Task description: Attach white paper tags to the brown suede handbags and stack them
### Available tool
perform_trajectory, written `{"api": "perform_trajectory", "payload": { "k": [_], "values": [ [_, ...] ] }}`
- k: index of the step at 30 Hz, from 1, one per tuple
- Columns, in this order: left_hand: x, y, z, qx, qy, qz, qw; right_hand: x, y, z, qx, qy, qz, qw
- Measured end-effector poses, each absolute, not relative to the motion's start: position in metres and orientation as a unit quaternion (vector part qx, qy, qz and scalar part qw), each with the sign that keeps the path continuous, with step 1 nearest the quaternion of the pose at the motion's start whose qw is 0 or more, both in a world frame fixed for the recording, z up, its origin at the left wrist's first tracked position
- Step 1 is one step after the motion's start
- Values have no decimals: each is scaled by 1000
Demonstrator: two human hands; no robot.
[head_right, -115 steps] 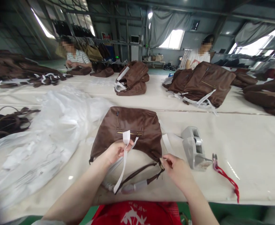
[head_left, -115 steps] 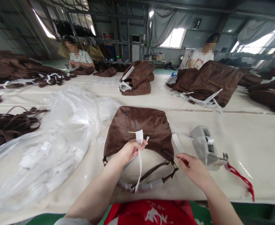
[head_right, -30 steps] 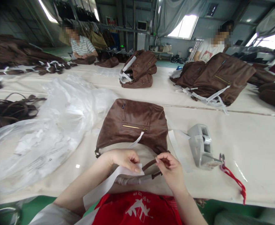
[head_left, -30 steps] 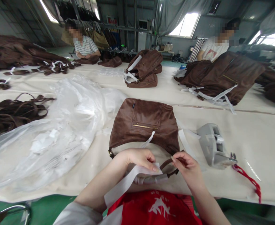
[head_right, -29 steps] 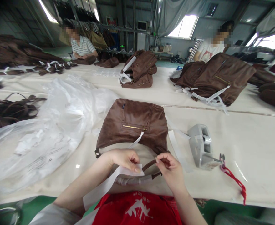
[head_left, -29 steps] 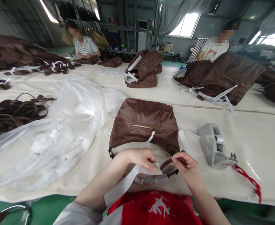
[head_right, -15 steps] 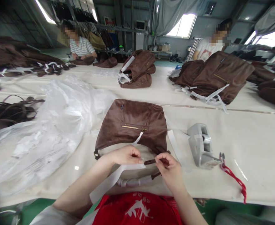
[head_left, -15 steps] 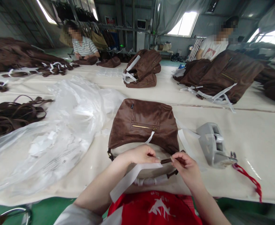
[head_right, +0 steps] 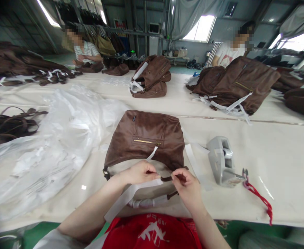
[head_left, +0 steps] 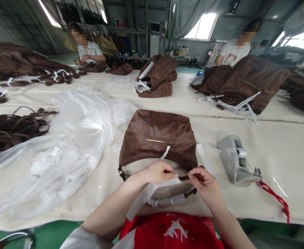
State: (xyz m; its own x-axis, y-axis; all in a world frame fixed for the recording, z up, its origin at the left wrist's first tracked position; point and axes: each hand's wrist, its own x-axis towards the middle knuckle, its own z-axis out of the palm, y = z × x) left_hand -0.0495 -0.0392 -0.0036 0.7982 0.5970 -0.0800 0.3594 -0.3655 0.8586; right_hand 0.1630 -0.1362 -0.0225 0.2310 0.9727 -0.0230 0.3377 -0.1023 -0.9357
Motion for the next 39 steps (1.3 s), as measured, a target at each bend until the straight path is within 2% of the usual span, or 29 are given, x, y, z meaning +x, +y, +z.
{"api": "perform_trajectory", "payload": {
  "k": [9,24,30,39],
  "values": [
    [-46,-40,-11,835,315,90,441,162,-136,-20,-640,-500,368,453],
    [-46,-38,-2,819,284,146,476,155,-129,-14,-625,-439,415,495],
    [-48,-44,14,851,243,206,418,168,-123,-19,-634,-352,406,556],
    [-49,-48,10,841,257,250,405,171,-122,-18,-639,-345,394,564]
  ]
}}
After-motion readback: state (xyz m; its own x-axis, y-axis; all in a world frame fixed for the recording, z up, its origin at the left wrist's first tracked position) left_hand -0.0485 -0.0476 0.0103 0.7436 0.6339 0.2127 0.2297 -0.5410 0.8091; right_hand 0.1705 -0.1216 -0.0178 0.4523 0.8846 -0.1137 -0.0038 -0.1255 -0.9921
